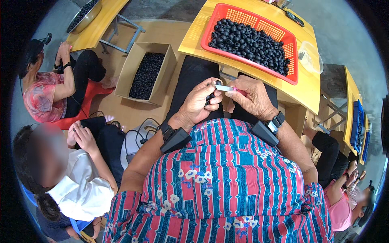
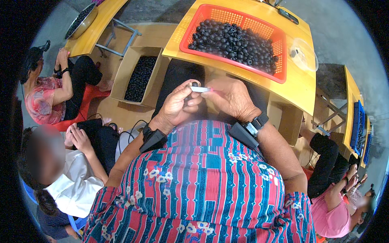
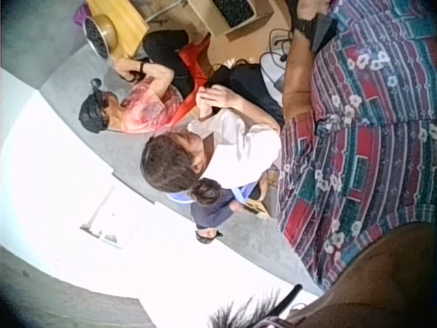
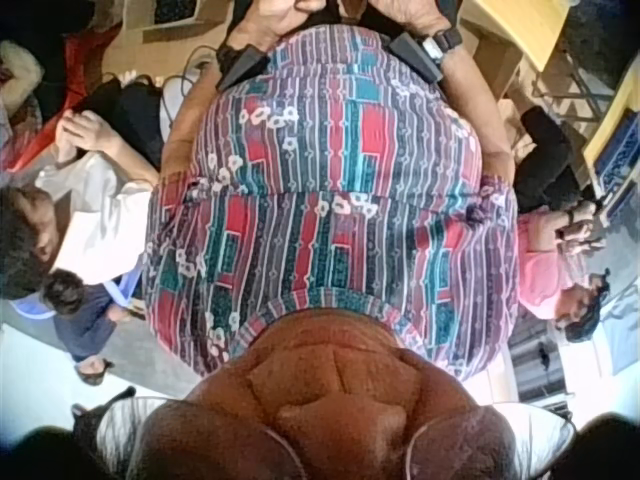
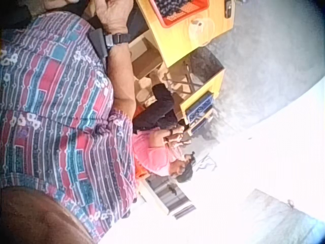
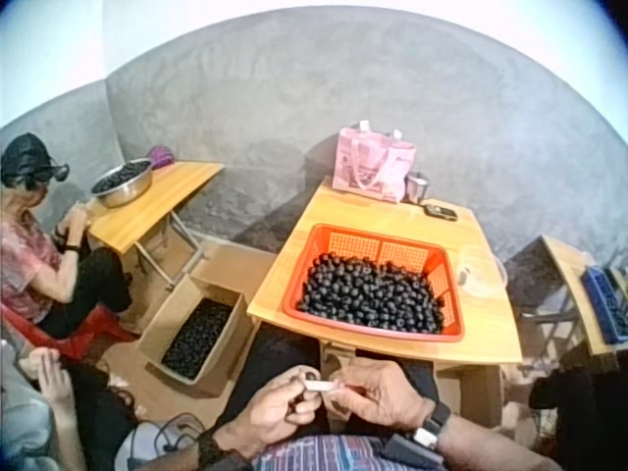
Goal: Trimming or peeling small black rubber spheres using a hand tool in a manufacturing setting.
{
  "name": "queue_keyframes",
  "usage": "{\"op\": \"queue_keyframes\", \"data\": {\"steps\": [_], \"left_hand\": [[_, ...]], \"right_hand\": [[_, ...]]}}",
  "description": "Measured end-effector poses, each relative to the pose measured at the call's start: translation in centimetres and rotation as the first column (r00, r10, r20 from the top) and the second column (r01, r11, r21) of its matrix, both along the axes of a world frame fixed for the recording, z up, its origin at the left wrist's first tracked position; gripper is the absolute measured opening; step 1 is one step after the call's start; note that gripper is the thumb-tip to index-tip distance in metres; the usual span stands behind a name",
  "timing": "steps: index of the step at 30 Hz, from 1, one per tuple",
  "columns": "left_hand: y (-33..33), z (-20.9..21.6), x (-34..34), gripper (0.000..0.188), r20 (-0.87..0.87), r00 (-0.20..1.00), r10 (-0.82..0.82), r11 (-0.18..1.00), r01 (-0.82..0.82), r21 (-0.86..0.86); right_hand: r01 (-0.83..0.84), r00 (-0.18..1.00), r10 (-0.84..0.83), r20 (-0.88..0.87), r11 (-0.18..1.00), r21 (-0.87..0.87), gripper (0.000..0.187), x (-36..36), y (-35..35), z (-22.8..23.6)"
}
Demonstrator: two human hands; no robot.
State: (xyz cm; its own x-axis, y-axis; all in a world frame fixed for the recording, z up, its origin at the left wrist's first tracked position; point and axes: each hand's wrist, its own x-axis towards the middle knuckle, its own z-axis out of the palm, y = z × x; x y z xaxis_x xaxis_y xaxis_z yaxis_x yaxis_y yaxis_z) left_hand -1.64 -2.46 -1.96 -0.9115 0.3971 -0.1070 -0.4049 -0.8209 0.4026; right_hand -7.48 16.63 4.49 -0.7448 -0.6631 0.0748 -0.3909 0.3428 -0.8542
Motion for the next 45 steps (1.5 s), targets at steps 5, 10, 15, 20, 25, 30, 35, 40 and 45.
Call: {"op": "queue_keyframes", "data": {"steps": [5, 10, 15, 20, 25, 30, 35, 40, 45], "left_hand": [[0.1, 0.2, 0.0, 0.013, 0.019, 1.000, 0.022, 1.000, -0.022, -0.008], [0.1, 0.3, 0.0, 0.019, 0.022, 1.000, 0.001, 1.000, -0.002, 0.006], [0.1, 0.4, 0.0, 0.018, 0.011, 1.000, -0.004, 1.000, 0.004, -0.001], [0.2, 0.5, 0.1, 0.019, 0.017, 1.000, 0.002, 1.000, -0.001, -0.013], [0.2, 0.5, 0.1, 0.018, 0.027, 1.000, 0.009, 1.000, -0.008, -0.016], [0.3, 0.7, -0.1, 0.018, 0.013, 1.000, 0.005, 1.000, -0.005, -0.018], [0.1, 0.8, -0.1, 0.017, 0.013, 1.000, 0.003, 0.999, -0.002, -0.032], [-0.2, 1.0, 0.1, 0.015, 0.009, 1.000, -0.008, 0.999, 0.008, -0.038], [-3.3, 1.2, -0.5, 0.018, 0.017, 0.988, 0.152, 0.984, -0.153, 0.087]], "right_hand": [[-0.016, 0.990, 0.023, -0.142, 0.999, 0.051, 0.020, 0.0, -0.2, 0.6], [-0.001, 0.989, 0.008, -0.147, 0.999, 0.048, 0.020, -0.1, 0.0, 0.6], [-0.011, 0.991, 0.013, -0.131, 1.000, 0.014, 0.019, -0.2, 0.0, 0.5], [-0.008, 0.997, 0.010, -0.076, 1.000, 0.026, 0.020, -0.3, 0.0, 0.2], [-0.019, 0.997, 0.020, -0.074, 1.000, 0.007, 0.019, -0.4, 0.1, 0.2], [-0.021, 0.994, 0.022, -0.110, 1.000, 0.004, 0.019, -0.5, 0.2, 0.2], [0.006, 0.993, -0.001, -0.121, 0.999, 0.041, 0.017, -0.4, -0.2, 0.4], [0.073, 0.993, -0.068, -0.092, 0.996, 0.048, 0.023, -1.0, 0.1, -0.7], [0.145, 0.989, -0.145, -0.017, 0.989, 0.027, 0.021, -0.7, 0.2, -0.6]]}}
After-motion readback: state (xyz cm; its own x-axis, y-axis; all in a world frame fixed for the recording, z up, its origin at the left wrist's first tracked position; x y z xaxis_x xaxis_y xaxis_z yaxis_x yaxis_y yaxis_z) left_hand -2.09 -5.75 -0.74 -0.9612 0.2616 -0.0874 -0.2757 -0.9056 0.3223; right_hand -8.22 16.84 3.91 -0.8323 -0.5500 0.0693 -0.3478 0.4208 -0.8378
